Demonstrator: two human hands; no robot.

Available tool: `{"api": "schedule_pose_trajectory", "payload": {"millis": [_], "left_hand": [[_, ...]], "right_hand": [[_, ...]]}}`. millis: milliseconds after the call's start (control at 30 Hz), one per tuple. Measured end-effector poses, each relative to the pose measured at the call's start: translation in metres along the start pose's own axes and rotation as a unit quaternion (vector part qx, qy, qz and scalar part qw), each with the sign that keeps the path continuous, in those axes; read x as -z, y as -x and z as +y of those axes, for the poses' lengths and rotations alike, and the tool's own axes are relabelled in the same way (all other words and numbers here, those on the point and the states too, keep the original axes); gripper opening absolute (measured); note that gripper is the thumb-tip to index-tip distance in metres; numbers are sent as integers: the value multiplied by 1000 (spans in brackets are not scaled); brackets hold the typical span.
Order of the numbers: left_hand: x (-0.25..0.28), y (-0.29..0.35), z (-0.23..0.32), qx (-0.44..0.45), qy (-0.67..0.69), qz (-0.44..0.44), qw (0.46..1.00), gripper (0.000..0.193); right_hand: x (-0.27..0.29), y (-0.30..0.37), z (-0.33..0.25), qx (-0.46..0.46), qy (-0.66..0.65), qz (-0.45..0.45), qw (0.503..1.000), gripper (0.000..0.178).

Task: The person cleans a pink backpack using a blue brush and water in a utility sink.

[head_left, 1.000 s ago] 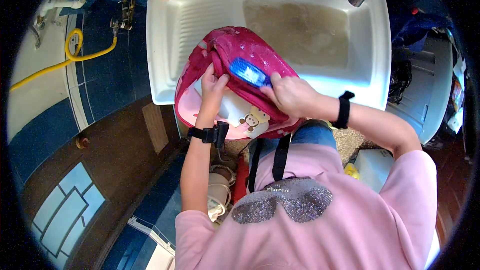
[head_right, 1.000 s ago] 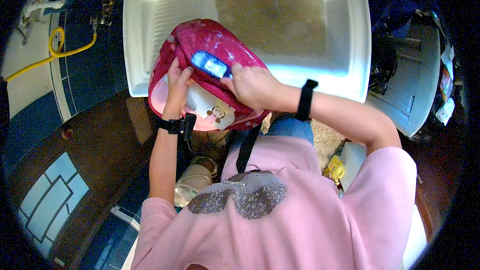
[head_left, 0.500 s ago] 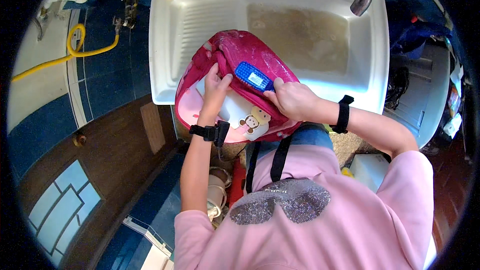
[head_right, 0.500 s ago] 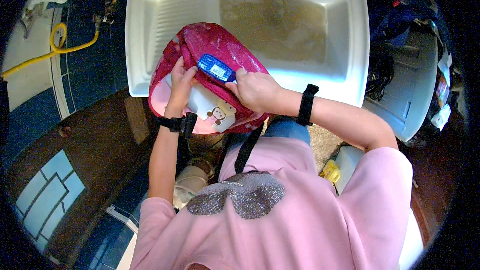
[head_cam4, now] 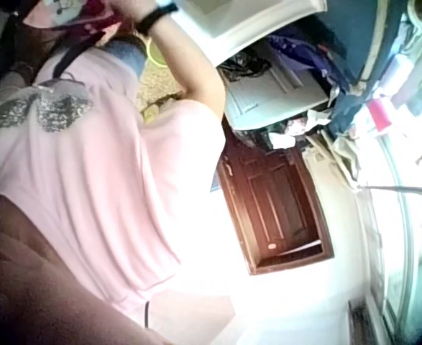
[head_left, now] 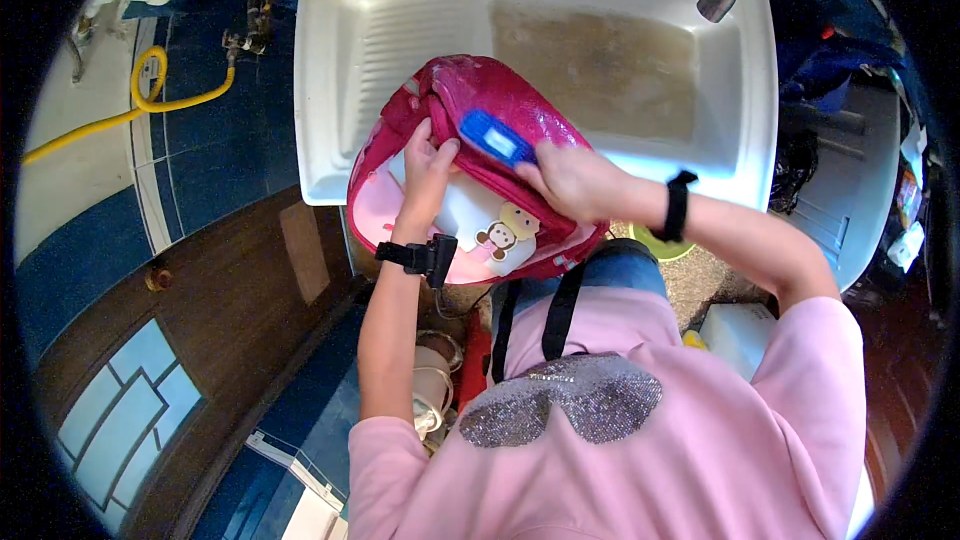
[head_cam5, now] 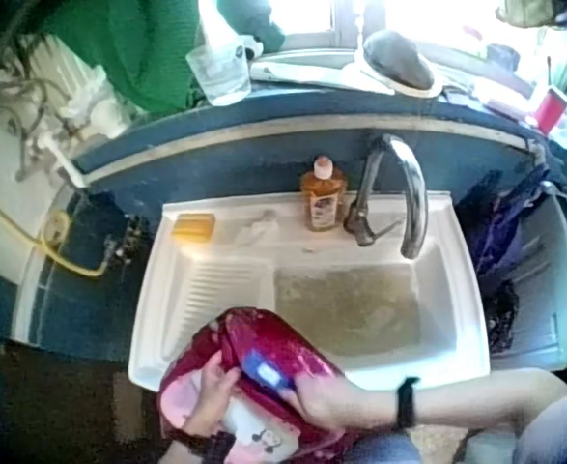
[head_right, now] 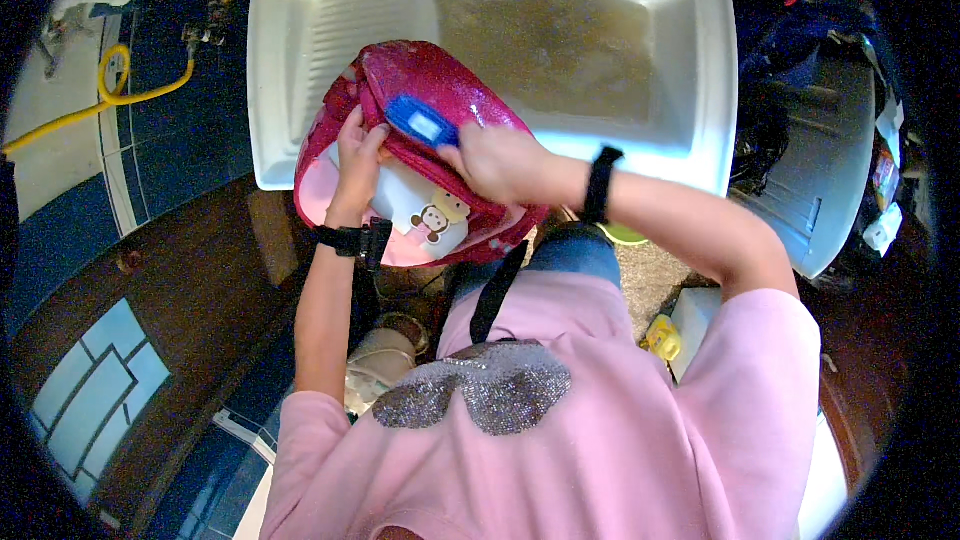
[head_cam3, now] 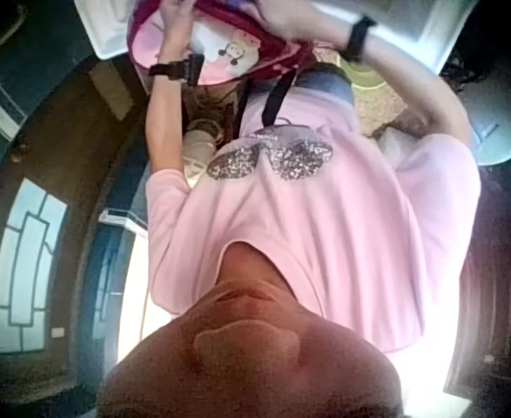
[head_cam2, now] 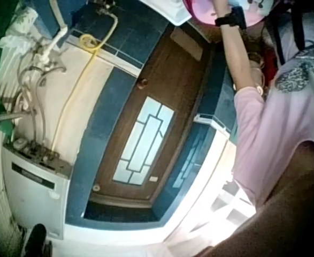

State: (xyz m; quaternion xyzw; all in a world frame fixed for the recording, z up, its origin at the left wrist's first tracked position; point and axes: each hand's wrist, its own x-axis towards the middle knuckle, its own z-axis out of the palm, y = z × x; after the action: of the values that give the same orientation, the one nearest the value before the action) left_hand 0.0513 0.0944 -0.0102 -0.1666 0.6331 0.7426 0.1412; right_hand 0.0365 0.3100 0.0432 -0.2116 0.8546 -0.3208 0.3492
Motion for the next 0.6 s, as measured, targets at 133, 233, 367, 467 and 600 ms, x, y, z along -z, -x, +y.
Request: {"api": "schedule_pose_trajectory", "payload": {"millis": [133, 233, 367, 467, 600], "left_hand": [[6, -1, -4, -30, 7, -14, 999, 36], [1, 3, 2, -22, 16, 6, 1000, 29], [-1, 5, 7, 7, -4, 12, 1000, 30], [-1, 2, 2, -26, 25, -7, 999, 30], [0, 3, 4, -5, 14, -21, 1000, 36]], "right_hand": [[15, 52, 8, 10, 40, -52, 998, 43], [27, 76, 15, -11, 59, -73, 996, 42], [25, 68, 18, -1, 75, -88, 993, 42], [13, 30, 13, 20, 52, -41, 998, 44], [9, -5, 6, 57, 30, 33, 997, 45]]}}
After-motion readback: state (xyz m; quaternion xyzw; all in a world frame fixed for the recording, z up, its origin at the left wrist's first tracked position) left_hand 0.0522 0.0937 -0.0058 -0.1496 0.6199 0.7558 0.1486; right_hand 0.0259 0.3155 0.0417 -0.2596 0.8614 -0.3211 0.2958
